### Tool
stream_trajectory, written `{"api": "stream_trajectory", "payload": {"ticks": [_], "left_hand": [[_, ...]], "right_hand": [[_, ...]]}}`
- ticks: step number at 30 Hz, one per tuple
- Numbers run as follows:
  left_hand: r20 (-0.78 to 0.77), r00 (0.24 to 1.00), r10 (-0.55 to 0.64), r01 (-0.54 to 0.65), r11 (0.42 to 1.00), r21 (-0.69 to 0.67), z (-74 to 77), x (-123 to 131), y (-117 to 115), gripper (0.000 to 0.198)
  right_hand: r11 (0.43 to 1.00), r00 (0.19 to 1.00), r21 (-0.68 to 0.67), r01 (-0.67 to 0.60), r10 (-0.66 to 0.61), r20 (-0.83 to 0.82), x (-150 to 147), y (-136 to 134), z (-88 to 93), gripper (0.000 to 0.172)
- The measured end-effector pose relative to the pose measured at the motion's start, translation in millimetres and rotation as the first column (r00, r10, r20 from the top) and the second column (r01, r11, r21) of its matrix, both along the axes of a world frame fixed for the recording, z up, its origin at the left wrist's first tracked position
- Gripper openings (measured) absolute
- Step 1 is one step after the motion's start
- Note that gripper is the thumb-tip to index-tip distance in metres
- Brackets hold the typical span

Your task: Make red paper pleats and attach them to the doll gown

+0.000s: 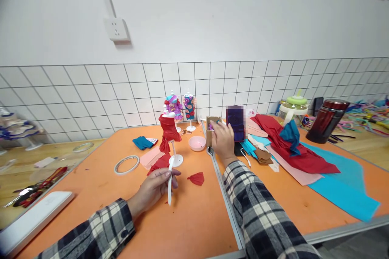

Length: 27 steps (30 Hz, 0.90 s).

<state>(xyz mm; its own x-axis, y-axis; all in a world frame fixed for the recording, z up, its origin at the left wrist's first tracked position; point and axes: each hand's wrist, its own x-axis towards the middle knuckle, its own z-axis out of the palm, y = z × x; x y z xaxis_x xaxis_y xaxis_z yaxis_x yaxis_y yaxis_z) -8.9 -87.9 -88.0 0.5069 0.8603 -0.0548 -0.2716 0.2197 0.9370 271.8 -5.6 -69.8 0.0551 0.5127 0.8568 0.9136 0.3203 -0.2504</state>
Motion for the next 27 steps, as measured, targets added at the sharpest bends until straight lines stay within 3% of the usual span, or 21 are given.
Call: {"api": "stream_trajectory", "payload": {"ticks": [3,5,7,10,12,13,15,19,22,27], "left_hand": [[-0.015,1.0,0.014,-0.014,0.999,0.033,-1.5,-3,1,0.038],[-0.041,0.999,0.022,-0.02,0.998,0.059,-1.7,-5,-1,0.038],[-0.062,0.997,0.039,-0.034,0.995,0.089,-1.9,-5,-3,0.038],[-0.075,0.995,0.06,-0.049,0.99,0.133,-3.0,-5,-5,0.038],[-0.095,0.994,0.058,-0.042,0.987,0.158,-4.3,-6,-5,0.038],[-0.112,0.992,0.052,-0.032,0.985,0.171,-4.8,-6,-5,0.039],[-0.151,0.988,0.035,-0.005,0.981,0.192,-5.1,-6,-6,0.042],[-0.19,0.982,0.015,0.025,0.978,0.208,-1.6,-7,-9,0.047],[-0.199,0.979,0.039,0.002,0.979,0.203,1.7,-9,-9,0.046],[-0.162,0.987,0.008,0.006,0.996,0.086,3.1,-9,-8,0.043]], "right_hand": [[0.992,0.988,0.115,-0.057,0.072,-0.135,-11,-16,-0.7,0.035],[0.963,0.954,0.054,-0.262,0.268,-0.135,-32,-26,-1.2,0.031],[0.883,0.87,-0.045,-0.467,0.45,-0.201,-60,-35,-3.1,0.028],[0.674,0.648,-0.141,-0.725,0.599,-0.47,-102,-50,-6.4,0.031],[0.542,0.478,-0.129,-0.83,0.573,-0.666,-121,-60,-7.0,0.031],[0.503,0.412,-0.116,-0.857,0.532,-0.74,-127,-64,-6.7,0.029],[0.463,0.311,-0.09,-0.882,0.426,-0.85,-133,-71,-5.3,0.027],[0.397,0.099,0.006,-0.918,0.243,-0.965,-130,-74,-3.7,0.042],[0.368,0.103,-0.025,-0.929,0.193,-0.976,-128,-73,-5.2,0.033],[0.403,0.134,-0.04,-0.914,0.207,-0.969,-128,-75,-6.1,0.025]]}}
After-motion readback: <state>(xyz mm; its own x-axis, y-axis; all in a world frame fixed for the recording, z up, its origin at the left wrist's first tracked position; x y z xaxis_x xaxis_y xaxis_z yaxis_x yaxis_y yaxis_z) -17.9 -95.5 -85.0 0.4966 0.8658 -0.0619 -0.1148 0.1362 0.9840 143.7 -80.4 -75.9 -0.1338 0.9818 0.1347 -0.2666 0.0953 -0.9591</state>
